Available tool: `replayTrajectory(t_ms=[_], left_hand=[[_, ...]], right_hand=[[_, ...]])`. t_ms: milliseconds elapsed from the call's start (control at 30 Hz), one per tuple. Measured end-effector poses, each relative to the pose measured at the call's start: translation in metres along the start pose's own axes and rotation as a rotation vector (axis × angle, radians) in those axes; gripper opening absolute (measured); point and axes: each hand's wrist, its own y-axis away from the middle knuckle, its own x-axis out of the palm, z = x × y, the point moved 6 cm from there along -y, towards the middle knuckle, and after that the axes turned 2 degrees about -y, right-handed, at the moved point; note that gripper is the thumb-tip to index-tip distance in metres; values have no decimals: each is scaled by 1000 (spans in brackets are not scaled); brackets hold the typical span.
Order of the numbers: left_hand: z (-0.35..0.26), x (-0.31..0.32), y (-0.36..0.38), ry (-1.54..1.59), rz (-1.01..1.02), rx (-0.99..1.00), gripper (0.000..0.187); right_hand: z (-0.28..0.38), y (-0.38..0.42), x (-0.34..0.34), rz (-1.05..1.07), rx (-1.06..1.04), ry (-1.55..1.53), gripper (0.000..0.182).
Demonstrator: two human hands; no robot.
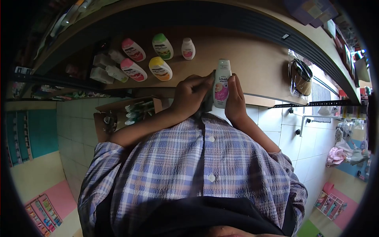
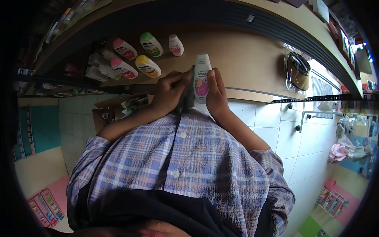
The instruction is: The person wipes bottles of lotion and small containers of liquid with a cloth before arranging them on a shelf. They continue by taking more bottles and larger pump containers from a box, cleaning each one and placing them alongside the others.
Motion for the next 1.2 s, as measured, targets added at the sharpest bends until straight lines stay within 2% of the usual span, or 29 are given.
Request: replayTrajectory(t_ms=[100, 167, 200, 300, 367, 400, 467, 500, 567, 600, 633, 667, 700, 767, 800, 867, 1033, 1133, 1200], left_hand=[[9, 0, 5, -3, 26, -18, 27], [22, 1, 6, -126, 188, -191, 31], [28, -4, 6, -122, 177, -196, 31], [63, -15, 7, -231, 185, -111, 34], [98, -30, 14, -62, 145, -294, 38], [98, -37, 18, -59, 137, -296, 38], [100, -53, 27, -255, 94, -344, 41], [109, -53, 29, -253, 82, -348, 41], [127, -53, 28, -379, -8, -190, 52], [127, -51, 26, -378, -22, -195, 52], [121, -46, 21, -373, -82, -109, 60], [114, -42, 17, -370, -141, -21, 68], [115, -37, 13, -370, -151, -25, 68], [106, -29, 7, -424, -212, 114, 74], [108, -27, 5, -423, -216, 112, 74], [115, -23, 4, -355, -203, 88, 76], [117, -29, -3, -417, -295, 121, 65], [124, -30, -8, -447, -330, 131, 55], [128, -28, -6, -461, -365, 127, 50]], right_hand=[[-2, -6, 1, -50, 19, 10, 42], [-15, -17, -7, -115, 78, -34, 44], [-20, -25, -9, -103, 83, -29, 44], [-46, -52, -10, 23, 250, -147, 48], [-61, -66, -4, 84, 234, -132, 46], [-69, -73, 0, 136, 217, -124, 44], [-89, -83, 7, 198, 203, -128, 42], [-97, -89, 13, 254, 180, -134, 41], [-118, -102, 21, 287, 149, -75, 41], [-124, -105, 25, 306, 111, -19, 41], [-131, -107, 29, 318, 117, -17, 41], [-133, -110, 32, 305, 35, 122, 38], [-129, -112, 36, 289, -51, 261, 36], [-129, -107, 39, 295, -71, 349, 36], [-129, -106, 39, 291, -94, 436, 36], [-128, -108, 39, 326, -144, 411, 36], [-120, -111, 31, 460, -194, 433, 40], [-126, -114, 23, 494, -93, 411, 40], [-130, -120, 21, 501, -152, 586, 37]])
